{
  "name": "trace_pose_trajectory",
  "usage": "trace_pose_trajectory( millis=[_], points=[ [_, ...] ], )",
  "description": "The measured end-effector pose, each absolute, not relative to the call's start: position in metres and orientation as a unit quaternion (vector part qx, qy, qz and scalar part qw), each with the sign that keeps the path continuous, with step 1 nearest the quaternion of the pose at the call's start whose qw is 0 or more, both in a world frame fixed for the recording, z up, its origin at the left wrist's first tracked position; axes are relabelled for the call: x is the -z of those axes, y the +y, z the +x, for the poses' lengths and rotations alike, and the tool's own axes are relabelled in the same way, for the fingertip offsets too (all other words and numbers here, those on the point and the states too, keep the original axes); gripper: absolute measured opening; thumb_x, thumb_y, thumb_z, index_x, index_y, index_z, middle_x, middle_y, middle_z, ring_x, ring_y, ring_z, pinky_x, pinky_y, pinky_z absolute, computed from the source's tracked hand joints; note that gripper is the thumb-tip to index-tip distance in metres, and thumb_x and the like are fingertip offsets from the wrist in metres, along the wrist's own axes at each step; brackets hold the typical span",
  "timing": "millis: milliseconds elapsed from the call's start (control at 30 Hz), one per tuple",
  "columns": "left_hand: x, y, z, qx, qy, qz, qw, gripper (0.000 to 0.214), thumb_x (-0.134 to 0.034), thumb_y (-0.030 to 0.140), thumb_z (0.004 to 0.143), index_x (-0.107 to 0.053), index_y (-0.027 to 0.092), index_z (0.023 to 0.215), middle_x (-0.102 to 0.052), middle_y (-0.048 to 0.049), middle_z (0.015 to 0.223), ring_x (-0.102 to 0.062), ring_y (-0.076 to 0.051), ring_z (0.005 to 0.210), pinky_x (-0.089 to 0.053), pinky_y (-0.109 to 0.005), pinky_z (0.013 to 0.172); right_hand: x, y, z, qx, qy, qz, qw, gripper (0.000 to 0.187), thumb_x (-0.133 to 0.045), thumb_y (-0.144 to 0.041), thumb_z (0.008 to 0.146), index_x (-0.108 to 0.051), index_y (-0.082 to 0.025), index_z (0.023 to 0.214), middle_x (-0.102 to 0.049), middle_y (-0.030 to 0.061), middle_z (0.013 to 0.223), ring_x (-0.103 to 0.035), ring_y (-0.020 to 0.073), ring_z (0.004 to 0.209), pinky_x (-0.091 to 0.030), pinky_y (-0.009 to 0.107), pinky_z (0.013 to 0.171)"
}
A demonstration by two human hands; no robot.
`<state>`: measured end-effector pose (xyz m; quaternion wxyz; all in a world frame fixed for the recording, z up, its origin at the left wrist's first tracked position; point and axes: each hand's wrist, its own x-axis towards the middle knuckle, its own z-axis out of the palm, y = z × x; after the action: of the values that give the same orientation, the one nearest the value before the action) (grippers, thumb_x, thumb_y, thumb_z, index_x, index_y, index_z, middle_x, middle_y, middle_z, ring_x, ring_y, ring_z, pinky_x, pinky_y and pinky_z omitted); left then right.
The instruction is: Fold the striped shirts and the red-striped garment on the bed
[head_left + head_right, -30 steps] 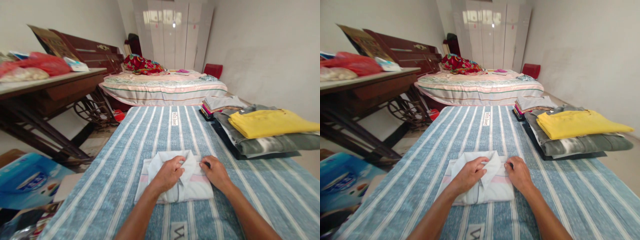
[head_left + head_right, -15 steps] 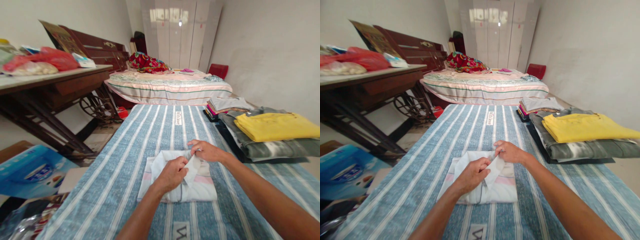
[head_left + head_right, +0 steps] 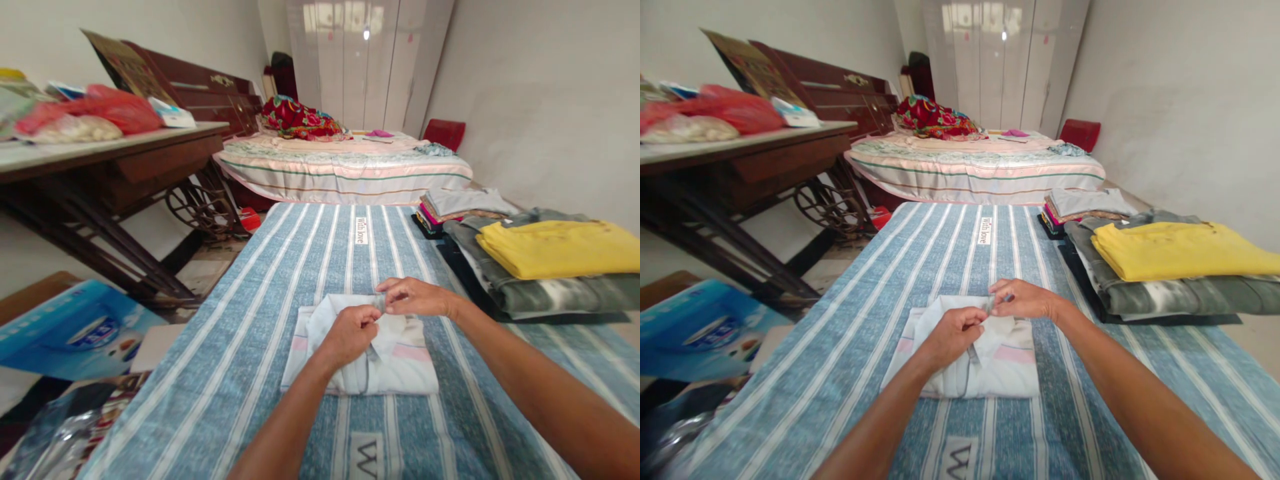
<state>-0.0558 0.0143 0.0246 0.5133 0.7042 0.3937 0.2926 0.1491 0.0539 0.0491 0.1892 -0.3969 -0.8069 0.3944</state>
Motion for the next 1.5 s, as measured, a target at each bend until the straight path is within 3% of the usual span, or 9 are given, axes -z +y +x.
trace_pose_trajectory(
  millis=[100, 233, 367, 500, 667, 1000, 1200, 1333, 1500],
  points=[
    [-0.022, 0.017, -0.053, -0.296, 0.410, 0.710, 0.490, 0.024, -0.045, 0.011, 0.070, -0.063, 0.012, 0.086, -0.054, 0.0028, 0.061, -0.046, -0.009, 0.053, -0.033, -0.019, 0.050, -0.037, 0.054, 0.145, -0.371, -0.799, -0.414, 0.227, 0.031, -0.063, -0.043, 0.074, -0.057, -0.018, 0.055, -0.060, 0.0043, 0.087, -0.058, 0.0187, 0.093, -0.044, 0.028, 0.076],
    [-0.018, 0.021, -0.050, -0.308, 0.457, 0.701, 0.453, 0.037, -0.044, 0.006, 0.068, -0.057, 0.014, 0.102, -0.056, 0.0044, 0.060, -0.049, -0.010, 0.053, -0.038, -0.019, 0.053, -0.022, 0.056, 0.140, -0.359, -0.788, -0.434, 0.249, 0.040, -0.057, -0.047, 0.078, -0.049, -0.018, 0.050, -0.056, 0.0017, 0.072, -0.057, 0.0165, 0.079, -0.043, 0.027, 0.069],
    [-0.020, 0.017, -0.047, -0.298, 0.481, 0.719, 0.404, 0.044, -0.046, 0.007, 0.070, -0.052, 0.016, 0.113, -0.065, -0.0011, 0.083, -0.057, -0.011, 0.066, -0.045, -0.022, 0.064, -0.013, 0.051, 0.142, -0.340, -0.780, -0.460, 0.255, 0.032, -0.057, -0.045, 0.079, -0.059, -0.017, 0.063, -0.058, 0.0014, 0.073, -0.054, 0.0141, 0.068, -0.042, 0.027, 0.062],
    [-0.024, 0.011, -0.046, -0.283, 0.484, 0.747, 0.358, 0.045, -0.047, 0.009, 0.073, -0.050, 0.016, 0.118, -0.065, -0.0042, 0.095, -0.058, -0.012, 0.069, -0.047, -0.024, 0.070, -0.019, 0.042, 0.145, -0.322, -0.788, -0.457, 0.258, 0.029, -0.055, -0.044, 0.081, -0.066, -0.018, 0.074, -0.060, 0.0037, 0.085, -0.056, 0.0165, 0.082, -0.043, 0.028, 0.070],
    [-0.024, 0.010, -0.049, -0.300, 0.449, 0.757, 0.367, 0.051, -0.047, 0.008, 0.072, -0.046, 0.017, 0.122, -0.063, -0.0044, 0.099, -0.059, -0.011, 0.070, -0.048, -0.026, 0.074, -0.036, 0.049, 0.150, -0.366, -0.831, -0.392, 0.148, 0.028, -0.066, -0.047, 0.071, -0.070, -0.021, 0.082, -0.059, 0.0023, 0.092, -0.055, 0.0168, 0.086, -0.044, 0.027, 0.075],
    [-0.019, 0.006, -0.052, -0.314, 0.410, 0.772, 0.370, 0.063, -0.047, 0.001, 0.067, -0.040, 0.018, 0.127, -0.060, -0.0044, 0.104, -0.057, -0.009, 0.070, -0.049, -0.024, 0.072, -0.037, 0.073, 0.155, -0.422, -0.827, -0.367, 0.063, 0.028, -0.075, -0.041, 0.055, -0.063, -0.016, 0.057, -0.046, -0.0047, 0.062, -0.044, 0.0109, 0.062, -0.036, 0.023, 0.059],
    [-0.030, 0.000, -0.053, -0.309, 0.393, 0.786, 0.365, 0.064, -0.048, 0.002, 0.069, -0.036, 0.020, 0.129, -0.059, -0.0058, 0.109, -0.058, -0.011, 0.073, -0.049, -0.025, 0.071, -0.041, 0.066, 0.155, -0.448, -0.815, -0.361, 0.062, 0.031, -0.073, -0.043, 0.059, -0.070, -0.016, 0.074, -0.053, -0.0020, 0.075, -0.049, 0.0127, 0.070, -0.038, 0.023, 0.064],
    [-0.040, -0.005, -0.053, -0.301, 0.361, 0.806, 0.359, 0.062, -0.051, 0.005, 0.070, -0.037, 0.022, 0.129, -0.059, -0.0052, 0.109, -0.060, -0.011, 0.072, -0.049, -0.025, 0.068, -0.044, 0.064, 0.155, -0.447, -0.816, -0.364, 0.053, 0.027, -0.071, -0.041, 0.061, -0.071, -0.016, 0.070, -0.055, -0.0011, 0.073, -0.052, 0.0145, 0.072, -0.040, 0.025, 0.067],
    [-0.052, -0.001, -0.077, -0.334, 0.417, 0.807, 0.252, 0.035, -0.053, 0.014, 0.077, -0.054, 0.018, 0.112, -0.063, -0.0062, 0.103, -0.062, -0.015, 0.081, -0.050, -0.030, 0.078, -0.052, 0.053, 0.154, -0.380, -0.833, -0.392, 0.086, 0.038, -0.074, -0.037, 0.061, -0.070, -0.019, 0.094, -0.058, 0.0047, 0.105, -0.053, 0.0209, 0.101, -0.040, 0.031, 0.088]
  ],
)
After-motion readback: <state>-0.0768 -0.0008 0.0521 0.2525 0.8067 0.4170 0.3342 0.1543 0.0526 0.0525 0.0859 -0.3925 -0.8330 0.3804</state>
